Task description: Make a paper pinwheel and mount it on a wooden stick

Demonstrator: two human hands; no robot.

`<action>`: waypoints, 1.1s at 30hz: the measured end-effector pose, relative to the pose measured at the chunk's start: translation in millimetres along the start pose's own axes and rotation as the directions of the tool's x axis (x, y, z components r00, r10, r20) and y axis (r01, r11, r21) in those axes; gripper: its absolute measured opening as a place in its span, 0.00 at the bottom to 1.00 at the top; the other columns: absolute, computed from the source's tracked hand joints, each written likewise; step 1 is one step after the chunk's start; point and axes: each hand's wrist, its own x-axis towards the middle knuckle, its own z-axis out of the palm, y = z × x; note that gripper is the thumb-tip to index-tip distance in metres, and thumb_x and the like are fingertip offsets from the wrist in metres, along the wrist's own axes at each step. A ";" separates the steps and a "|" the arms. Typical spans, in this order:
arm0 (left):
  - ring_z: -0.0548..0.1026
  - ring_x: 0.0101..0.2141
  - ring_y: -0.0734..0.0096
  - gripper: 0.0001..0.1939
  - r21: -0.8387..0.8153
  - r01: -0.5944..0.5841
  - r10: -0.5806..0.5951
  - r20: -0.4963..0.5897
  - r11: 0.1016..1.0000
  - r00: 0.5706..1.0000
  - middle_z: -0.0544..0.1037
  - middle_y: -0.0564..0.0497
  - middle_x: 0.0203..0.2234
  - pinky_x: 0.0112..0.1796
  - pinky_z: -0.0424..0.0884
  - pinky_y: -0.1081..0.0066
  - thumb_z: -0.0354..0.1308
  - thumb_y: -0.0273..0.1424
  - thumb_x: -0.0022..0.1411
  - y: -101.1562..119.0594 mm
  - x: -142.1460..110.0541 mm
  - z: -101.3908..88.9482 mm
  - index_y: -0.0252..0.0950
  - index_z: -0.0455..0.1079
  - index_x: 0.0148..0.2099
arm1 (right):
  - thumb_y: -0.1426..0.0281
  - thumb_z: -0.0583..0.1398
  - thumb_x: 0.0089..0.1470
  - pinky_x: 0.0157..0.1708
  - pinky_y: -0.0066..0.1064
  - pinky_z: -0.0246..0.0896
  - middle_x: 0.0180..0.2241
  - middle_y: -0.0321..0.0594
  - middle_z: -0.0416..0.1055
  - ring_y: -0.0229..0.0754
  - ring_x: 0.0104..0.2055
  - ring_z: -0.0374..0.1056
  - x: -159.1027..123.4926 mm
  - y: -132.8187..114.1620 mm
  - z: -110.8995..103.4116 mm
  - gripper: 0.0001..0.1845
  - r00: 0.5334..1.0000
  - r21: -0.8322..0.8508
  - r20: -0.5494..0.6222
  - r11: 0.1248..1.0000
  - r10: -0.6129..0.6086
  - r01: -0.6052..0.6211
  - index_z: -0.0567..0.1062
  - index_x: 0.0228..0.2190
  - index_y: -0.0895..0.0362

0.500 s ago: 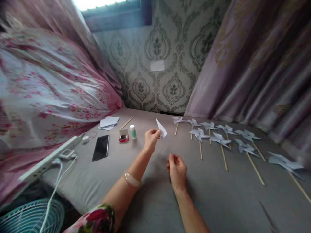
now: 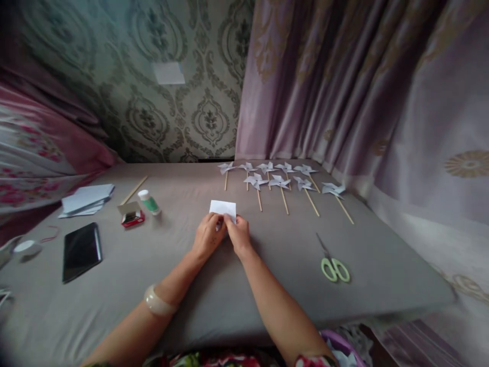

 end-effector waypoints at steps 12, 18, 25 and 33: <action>0.73 0.33 0.68 0.26 -0.780 0.487 -0.586 0.197 0.392 0.786 0.76 0.45 0.35 0.33 0.66 0.71 0.69 0.42 0.40 0.3 10.0 -10.8 0.31 0.71 0.40 | 0.75 0.69 0.33 0.31 0.29 0.68 0.26 0.35 0.79 0.39 0.26 0.73 13.0 -14.7 -7.6 0.13 0.960 0.394 0.063 0.877 0.273 -0.275 0.77 0.28 0.58; 0.71 0.25 0.73 0.22 -0.831 0.521 -0.558 0.343 0.194 0.756 0.78 0.48 0.27 0.26 0.63 0.74 0.73 0.35 0.32 15.9 3.1 0.3 0.31 0.75 0.32 | 0.74 0.71 0.29 0.31 0.27 0.66 0.26 0.34 0.79 0.36 0.27 0.71 8.2 -9.4 -4.7 0.16 0.974 0.377 0.109 0.898 0.200 -0.226 0.77 0.26 0.58; 0.70 0.22 0.75 0.19 -0.818 0.530 -0.594 0.316 0.224 0.740 0.78 0.48 0.24 0.22 0.61 0.76 0.72 0.33 0.31 9.4 5.5 -3.3 0.29 0.76 0.29 | 0.69 0.73 0.26 0.28 0.32 0.67 0.24 0.36 0.78 0.39 0.24 0.71 9.8 -13.4 -9.4 0.19 0.985 0.266 0.042 0.948 0.168 -0.173 0.77 0.26 0.59; 0.76 0.27 0.69 0.25 -0.839 0.536 -0.582 0.390 0.095 0.713 0.81 0.45 0.32 0.28 0.71 0.72 0.74 0.33 0.32 21.6 5.9 -7.6 0.31 0.76 0.36 | 0.69 0.73 0.24 0.30 0.30 0.66 0.24 0.36 0.78 0.39 0.26 0.71 1.4 -20.2 -5.1 0.20 0.986 0.250 0.006 0.955 0.164 -0.160 0.76 0.25 0.59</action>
